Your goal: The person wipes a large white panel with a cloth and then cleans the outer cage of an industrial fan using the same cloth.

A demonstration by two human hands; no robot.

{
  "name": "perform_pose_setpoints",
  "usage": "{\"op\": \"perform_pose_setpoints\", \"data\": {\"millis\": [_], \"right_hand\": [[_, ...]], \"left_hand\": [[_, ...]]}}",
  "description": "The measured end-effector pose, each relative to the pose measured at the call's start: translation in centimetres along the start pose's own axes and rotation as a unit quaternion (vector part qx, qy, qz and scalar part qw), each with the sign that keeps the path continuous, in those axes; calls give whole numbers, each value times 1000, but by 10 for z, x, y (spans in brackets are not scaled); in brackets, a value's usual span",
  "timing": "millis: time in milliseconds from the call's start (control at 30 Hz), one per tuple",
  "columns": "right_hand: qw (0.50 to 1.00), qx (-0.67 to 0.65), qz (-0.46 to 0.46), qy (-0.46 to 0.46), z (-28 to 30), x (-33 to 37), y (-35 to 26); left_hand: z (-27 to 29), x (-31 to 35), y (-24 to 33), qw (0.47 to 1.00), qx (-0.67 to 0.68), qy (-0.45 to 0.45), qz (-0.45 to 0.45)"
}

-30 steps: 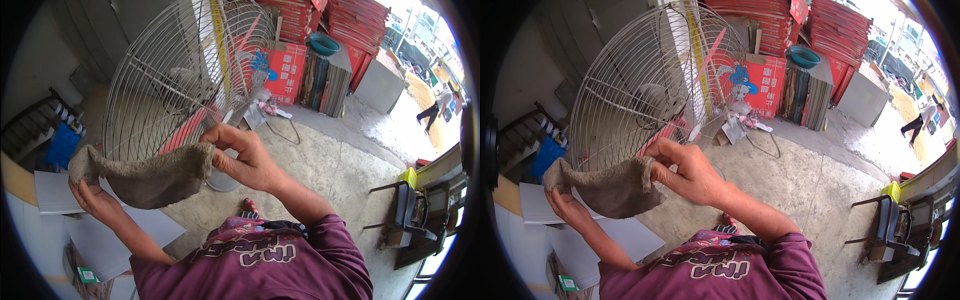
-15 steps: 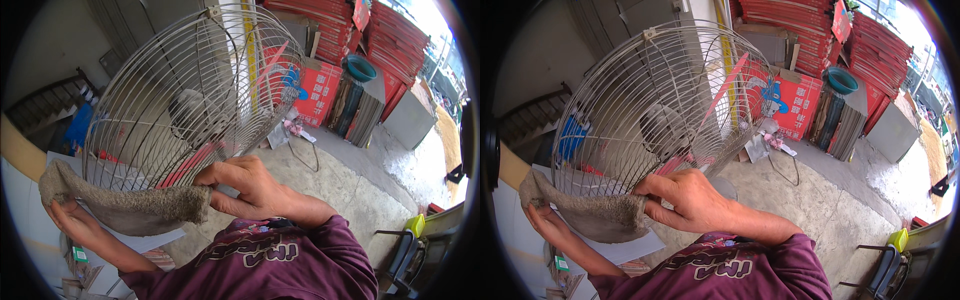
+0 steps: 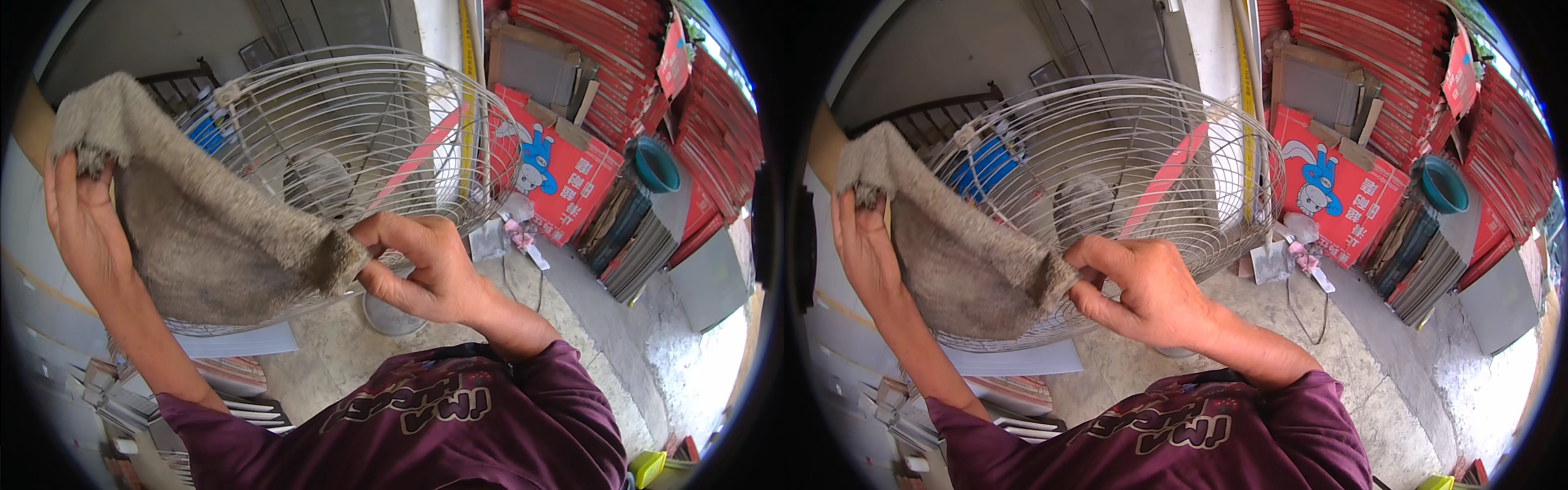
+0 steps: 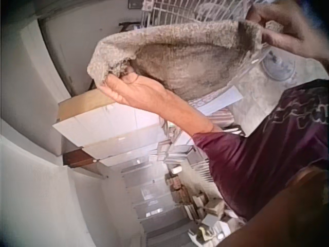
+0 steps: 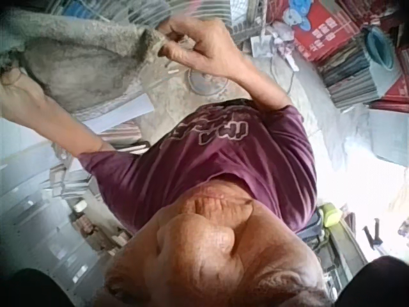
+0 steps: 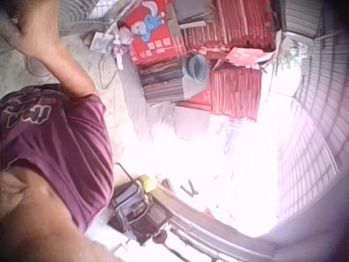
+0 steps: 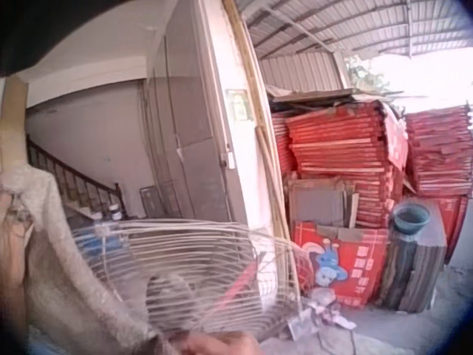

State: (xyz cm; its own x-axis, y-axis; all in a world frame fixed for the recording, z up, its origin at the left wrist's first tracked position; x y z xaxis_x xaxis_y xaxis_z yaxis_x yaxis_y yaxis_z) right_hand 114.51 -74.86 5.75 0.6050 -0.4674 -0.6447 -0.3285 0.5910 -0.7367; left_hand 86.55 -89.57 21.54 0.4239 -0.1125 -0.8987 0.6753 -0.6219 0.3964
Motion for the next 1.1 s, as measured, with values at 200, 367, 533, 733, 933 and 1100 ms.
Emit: {"op": "perform_pose_setpoints", "data": {"millis": [200,367,533,733,933,1100], "right_hand": [[999,-8,-34,-5,55,12,15],[996,-16,-75,34,107,20,33],[979,-99,-159,76,145,25,56],[956,-104,-206,180,204,33,113],[918,16,-287,271,251,55,174],[901,-8,-269,341,259,53,188]], "left_hand": [[-111,17,25,991,-67,-112,-40],[-190,41,21,958,-85,-270,-42],[-236,66,5,944,-65,-325,1],[-283,112,-14,924,-80,-373,-29],[-304,176,5,914,-62,-401,20],[-283,231,9,900,77,-396,166]]}}
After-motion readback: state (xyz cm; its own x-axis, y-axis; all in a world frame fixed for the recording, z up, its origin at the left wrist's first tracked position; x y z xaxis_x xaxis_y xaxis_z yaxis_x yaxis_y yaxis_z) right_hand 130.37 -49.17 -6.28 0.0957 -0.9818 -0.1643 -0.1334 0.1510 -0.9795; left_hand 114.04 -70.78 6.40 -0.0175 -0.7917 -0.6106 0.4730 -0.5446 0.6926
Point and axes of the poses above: each hand's wrist, its own x-axis away from the middle knuckle, its own z-axis out of the back of the hand, y = z × x, the point moved 2 cm from there along -x, towards the middle knuckle, and after that the axes turned 9 degrees about -z, right-handed, at the moved point
